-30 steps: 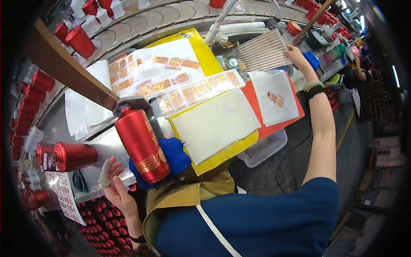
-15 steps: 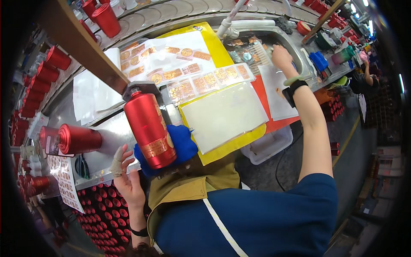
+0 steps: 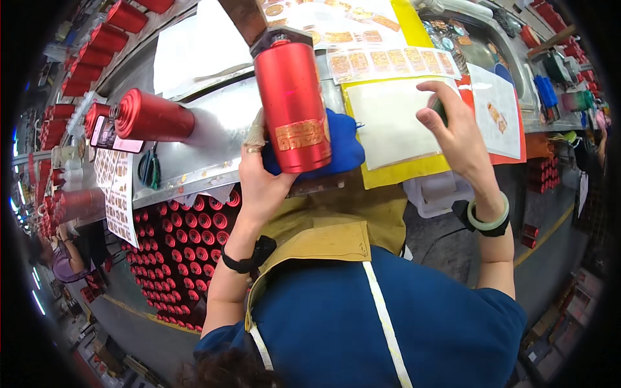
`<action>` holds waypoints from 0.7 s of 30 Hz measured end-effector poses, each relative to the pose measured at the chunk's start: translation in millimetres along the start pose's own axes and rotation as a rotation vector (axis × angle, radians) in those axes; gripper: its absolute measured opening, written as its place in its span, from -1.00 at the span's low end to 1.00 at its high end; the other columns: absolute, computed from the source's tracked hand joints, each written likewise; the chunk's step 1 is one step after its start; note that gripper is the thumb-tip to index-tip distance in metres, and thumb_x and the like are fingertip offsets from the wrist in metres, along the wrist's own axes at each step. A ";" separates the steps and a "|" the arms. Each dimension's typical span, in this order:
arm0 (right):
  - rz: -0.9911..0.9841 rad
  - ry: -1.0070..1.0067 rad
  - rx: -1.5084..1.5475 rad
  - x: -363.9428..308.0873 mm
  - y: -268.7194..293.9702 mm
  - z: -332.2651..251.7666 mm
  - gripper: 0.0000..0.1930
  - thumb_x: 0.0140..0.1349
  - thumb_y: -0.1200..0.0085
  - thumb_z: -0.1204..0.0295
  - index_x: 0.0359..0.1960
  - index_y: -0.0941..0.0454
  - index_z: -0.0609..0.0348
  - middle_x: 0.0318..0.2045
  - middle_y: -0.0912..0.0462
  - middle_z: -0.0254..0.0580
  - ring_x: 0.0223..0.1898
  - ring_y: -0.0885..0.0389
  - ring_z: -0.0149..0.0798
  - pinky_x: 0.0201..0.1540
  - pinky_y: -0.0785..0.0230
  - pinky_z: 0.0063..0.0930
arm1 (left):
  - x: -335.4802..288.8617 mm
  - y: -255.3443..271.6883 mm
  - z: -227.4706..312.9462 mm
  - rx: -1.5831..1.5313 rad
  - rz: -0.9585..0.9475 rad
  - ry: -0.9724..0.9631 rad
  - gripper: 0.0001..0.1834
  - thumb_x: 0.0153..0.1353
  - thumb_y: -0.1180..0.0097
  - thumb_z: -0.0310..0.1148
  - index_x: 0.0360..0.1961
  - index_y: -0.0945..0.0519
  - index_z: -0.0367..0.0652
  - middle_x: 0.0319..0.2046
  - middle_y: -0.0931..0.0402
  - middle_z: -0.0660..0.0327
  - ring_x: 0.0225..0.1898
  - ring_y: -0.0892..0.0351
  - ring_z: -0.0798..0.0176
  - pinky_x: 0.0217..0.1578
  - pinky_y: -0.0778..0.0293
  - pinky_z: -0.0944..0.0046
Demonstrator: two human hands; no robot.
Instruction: Applying decorative labels and brand stickers to red canisters or liquor bottles.
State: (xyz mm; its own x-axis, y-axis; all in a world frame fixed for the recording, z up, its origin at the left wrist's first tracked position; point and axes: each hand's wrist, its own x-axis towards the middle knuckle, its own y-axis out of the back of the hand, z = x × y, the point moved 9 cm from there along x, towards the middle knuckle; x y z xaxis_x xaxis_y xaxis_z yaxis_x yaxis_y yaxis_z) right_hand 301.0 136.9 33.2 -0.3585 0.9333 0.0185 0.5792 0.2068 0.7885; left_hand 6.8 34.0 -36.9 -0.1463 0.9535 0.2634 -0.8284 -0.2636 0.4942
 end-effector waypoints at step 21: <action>0.565 0.876 -0.099 17.0 -52.9 -138.1 -0.81 0.04 -0.23 0.45 -0.26 -0.68 -0.08 -0.32 -0.73 -0.43 -0.31 -0.54 -0.26 -0.16 -0.37 -0.38 | -4.6 14.7 47.2 0.165 0.289 -0.191 0.17 -0.21 -0.71 -0.28 0.43 -0.29 -0.33 0.24 -0.45 -0.11 0.20 -0.49 -0.08 0.22 -0.41 0.03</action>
State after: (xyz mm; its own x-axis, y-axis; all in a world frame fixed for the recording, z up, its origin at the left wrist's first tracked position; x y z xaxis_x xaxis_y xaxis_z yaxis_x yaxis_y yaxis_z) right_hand 163.1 101.3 76.8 -0.4821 0.3390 0.8079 0.7794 -0.2554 0.5722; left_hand 20.8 18.8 8.3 -0.2448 0.7960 0.5535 -0.6675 -0.5524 0.4993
